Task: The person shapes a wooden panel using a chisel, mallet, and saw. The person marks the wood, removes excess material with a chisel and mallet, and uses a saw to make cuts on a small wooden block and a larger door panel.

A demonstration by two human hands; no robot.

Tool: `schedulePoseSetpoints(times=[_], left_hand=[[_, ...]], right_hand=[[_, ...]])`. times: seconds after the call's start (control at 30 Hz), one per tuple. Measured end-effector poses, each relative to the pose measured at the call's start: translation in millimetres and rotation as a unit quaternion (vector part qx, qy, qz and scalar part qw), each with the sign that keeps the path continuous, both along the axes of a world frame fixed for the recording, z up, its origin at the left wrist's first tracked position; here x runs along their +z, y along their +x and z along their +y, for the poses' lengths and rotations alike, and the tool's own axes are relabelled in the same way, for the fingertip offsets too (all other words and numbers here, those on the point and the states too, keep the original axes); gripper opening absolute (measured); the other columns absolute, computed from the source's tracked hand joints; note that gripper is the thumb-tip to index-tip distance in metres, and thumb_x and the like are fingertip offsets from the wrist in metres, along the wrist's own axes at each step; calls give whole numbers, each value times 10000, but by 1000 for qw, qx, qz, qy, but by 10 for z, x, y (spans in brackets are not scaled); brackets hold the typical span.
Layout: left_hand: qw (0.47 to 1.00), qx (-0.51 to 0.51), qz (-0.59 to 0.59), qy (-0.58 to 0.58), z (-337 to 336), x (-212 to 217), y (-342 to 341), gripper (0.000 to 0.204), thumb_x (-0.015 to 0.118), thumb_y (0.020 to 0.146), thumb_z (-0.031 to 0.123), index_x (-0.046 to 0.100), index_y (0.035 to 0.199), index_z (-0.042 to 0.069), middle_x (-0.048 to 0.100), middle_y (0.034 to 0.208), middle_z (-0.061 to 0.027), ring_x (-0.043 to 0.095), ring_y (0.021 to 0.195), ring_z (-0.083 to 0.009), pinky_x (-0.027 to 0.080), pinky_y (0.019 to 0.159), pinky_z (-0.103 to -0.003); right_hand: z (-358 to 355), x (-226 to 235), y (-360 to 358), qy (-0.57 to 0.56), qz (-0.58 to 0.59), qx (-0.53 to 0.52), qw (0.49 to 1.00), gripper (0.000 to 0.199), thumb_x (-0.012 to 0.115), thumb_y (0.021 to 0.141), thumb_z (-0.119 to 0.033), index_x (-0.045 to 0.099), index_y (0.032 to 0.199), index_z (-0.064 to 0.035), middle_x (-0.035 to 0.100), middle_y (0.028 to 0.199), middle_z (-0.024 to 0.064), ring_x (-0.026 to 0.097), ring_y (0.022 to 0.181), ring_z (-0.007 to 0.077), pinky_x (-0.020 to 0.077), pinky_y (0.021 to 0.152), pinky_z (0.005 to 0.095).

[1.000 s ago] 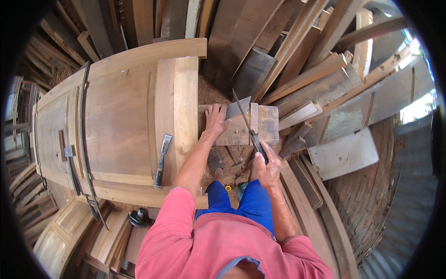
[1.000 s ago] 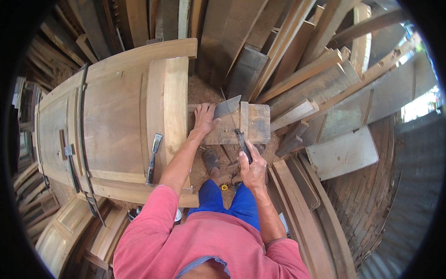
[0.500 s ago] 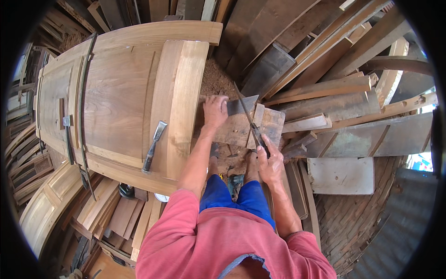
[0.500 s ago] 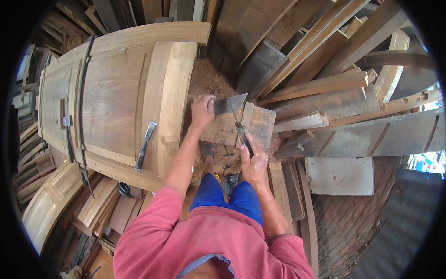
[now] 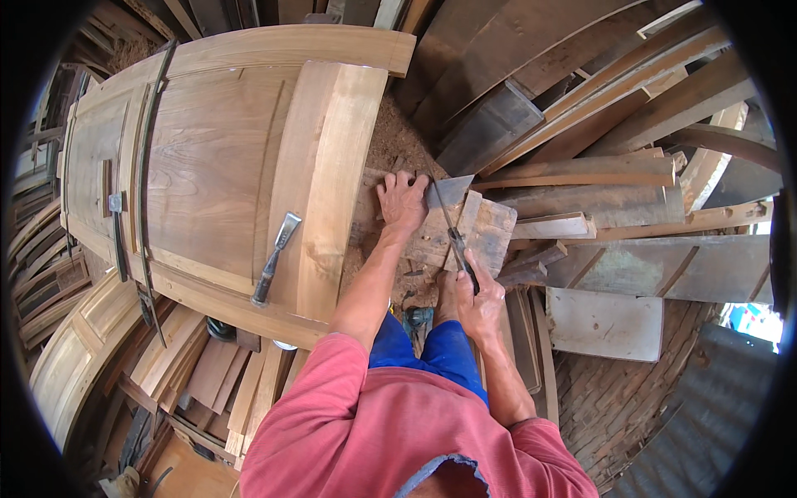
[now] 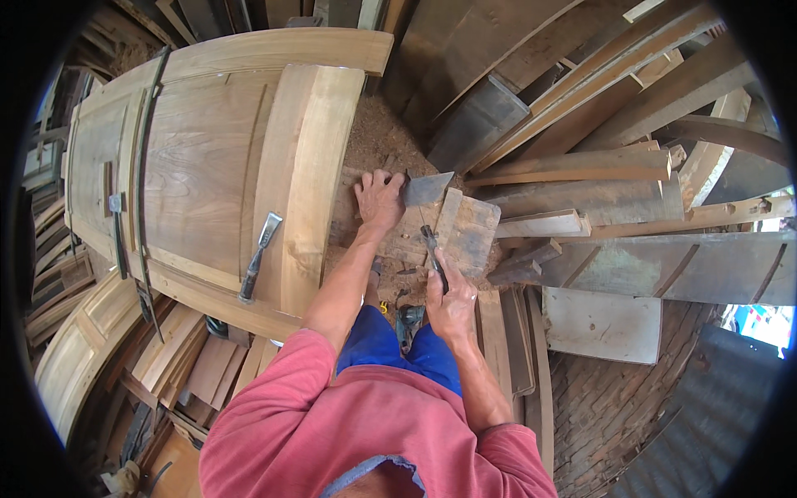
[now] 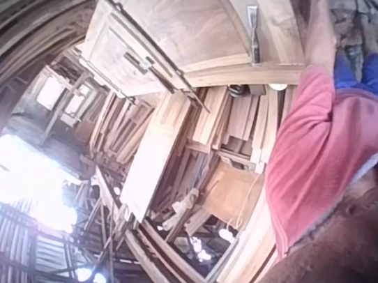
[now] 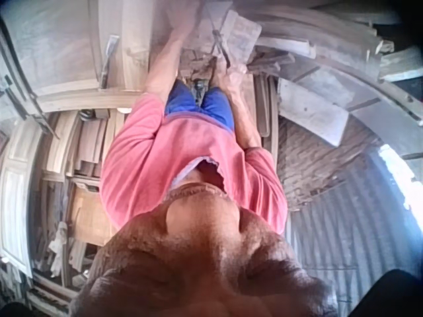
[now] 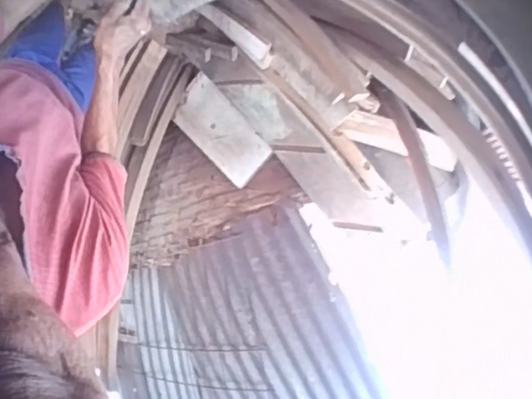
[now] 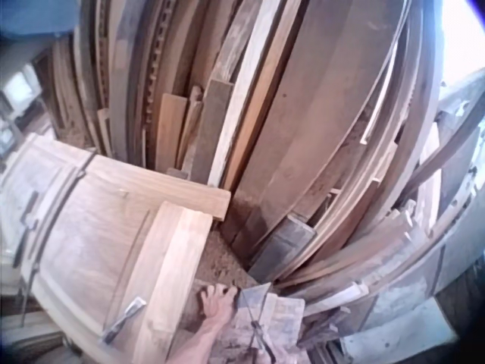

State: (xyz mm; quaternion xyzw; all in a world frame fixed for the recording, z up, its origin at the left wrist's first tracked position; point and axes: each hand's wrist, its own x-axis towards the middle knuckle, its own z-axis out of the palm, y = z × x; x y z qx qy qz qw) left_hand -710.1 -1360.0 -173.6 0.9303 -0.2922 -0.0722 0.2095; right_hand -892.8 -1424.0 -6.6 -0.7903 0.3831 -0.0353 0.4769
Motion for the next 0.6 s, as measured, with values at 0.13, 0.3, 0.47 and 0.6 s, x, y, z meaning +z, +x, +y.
schedulePoseSetpoints(times=[0.13, 0.3, 0.47, 0.6], left_hand=[[1000, -5, 4, -16, -66, -14, 28, 226, 660, 764, 81, 636, 954, 200, 578, 1013, -67, 515, 1002, -317, 387, 806, -480], [998, 62, 15, 8, -84, -35, -85, 228, 665, 766, 93, 639, 967, 198, 571, 1005, -73, 513, 994, -320, 383, 814, -473], [999, 53, 0, -4, -93, -5, -31, 251, 650, 772, 90, 633, 992, 210, 567, 998, -83, 509, 1000, -311, 378, 815, -469], [999, 46, 2, 11, -227, 42, -11, 230, 638, 794, 100, 629, 999, 202, 564, 990, -89, 509, 990, -310, 374, 810, -465]], right_hand=[[-61, 50, 231, -2, 19, 2, 1000, 343, 569, 936, -146, 641, 1215, 42, 658, 1155, 289, 642, 1132, 386, 483, 976, 402], [-68, 195, 240, -23, 12, 8, 1000, 325, 556, 931, -105, 643, 1206, 45, 661, 1135, 293, 656, 1101, 386, 494, 957, 401], [-192, 112, 263, -37, 16, 28, 999, 319, 543, 938, -111, 653, 1218, -6, 675, 1070, 278, 672, 1028, 397, 514, 900, 422], [-336, -369, 619, -60, 2, 30, 998, 340, 554, 932, -136, 643, 1234, -7, 668, 1090, 272, 667, 1026, 400, 520, 881, 410]])
